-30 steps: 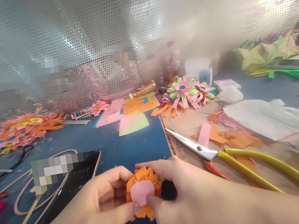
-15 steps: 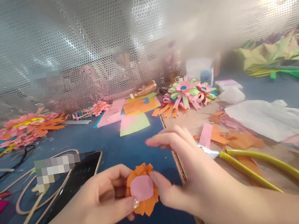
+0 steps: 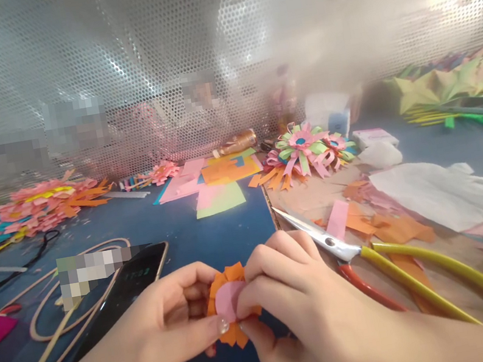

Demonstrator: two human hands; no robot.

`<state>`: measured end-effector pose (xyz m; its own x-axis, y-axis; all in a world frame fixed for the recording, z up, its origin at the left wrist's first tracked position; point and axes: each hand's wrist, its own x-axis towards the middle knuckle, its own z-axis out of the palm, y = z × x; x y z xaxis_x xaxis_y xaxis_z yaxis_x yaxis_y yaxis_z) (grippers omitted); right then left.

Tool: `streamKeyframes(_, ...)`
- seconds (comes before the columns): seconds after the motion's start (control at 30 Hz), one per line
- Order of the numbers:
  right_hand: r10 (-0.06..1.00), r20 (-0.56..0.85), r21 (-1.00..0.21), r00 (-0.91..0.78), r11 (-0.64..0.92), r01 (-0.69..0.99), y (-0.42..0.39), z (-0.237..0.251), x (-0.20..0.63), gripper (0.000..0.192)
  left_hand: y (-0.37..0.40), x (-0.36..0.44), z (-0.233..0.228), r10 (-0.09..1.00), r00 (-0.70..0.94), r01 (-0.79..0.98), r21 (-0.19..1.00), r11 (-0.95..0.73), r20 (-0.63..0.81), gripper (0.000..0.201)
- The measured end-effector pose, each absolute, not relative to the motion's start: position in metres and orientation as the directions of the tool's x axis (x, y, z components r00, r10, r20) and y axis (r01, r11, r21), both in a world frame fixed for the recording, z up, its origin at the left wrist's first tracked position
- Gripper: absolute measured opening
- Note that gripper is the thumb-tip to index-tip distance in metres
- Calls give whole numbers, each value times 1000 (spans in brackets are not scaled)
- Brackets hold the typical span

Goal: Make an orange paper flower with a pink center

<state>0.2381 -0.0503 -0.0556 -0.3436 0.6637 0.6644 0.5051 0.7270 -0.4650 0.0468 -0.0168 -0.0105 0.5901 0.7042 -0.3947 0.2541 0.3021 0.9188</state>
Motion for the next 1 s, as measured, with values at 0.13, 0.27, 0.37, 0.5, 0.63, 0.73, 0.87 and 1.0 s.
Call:
streamKeyframes(0.13, 665, 657, -467, -355, 729, 500, -50, -54, 238, 17, -16, 47, -10, 687, 608, 249, 918, 310, -397, 18)
streamKeyframes(0.27, 641, 675, -433, -365, 745, 507, -50, -55, 237, 17, -16, 48, -10, 688, 610, 241, 920, 310, -392, 16)
streamKeyframes(0.37, 646, 663, -428, -378, 741, 518, -49, -57, 237, 17, -16, 49, -9, 687, 611, 244, 919, 309, -393, 15)
streamKeyframes(0.5, 636, 671, -407, -381, 745, 528, -49, -58, 236, 16, -18, 47, -12, 708, 594, 295, 922, 249, -381, 13)
streamKeyframes(0.63, 631, 671, -382, -389, 744, 548, -48, -58, 237, 16, -18, 43, -21, 745, 588, 294, 941, 166, -315, 14)
streamKeyframes(0.73, 633, 670, -396, -389, 747, 534, -47, -58, 238, 16, -17, 43, -23, 749, 581, 296, 940, 171, -319, 16)
streamKeyframes(0.87, 638, 663, -398, -392, 743, 537, -48, -57, 239, 16, -15, 47, -16, 753, 558, 325, 926, 190, -350, 16)
streamKeyframes(1.0, 647, 673, -415, -359, 732, 541, -49, -55, 240, 17, -14, 49, -10, 768, 518, 359, 911, 205, -377, 18)
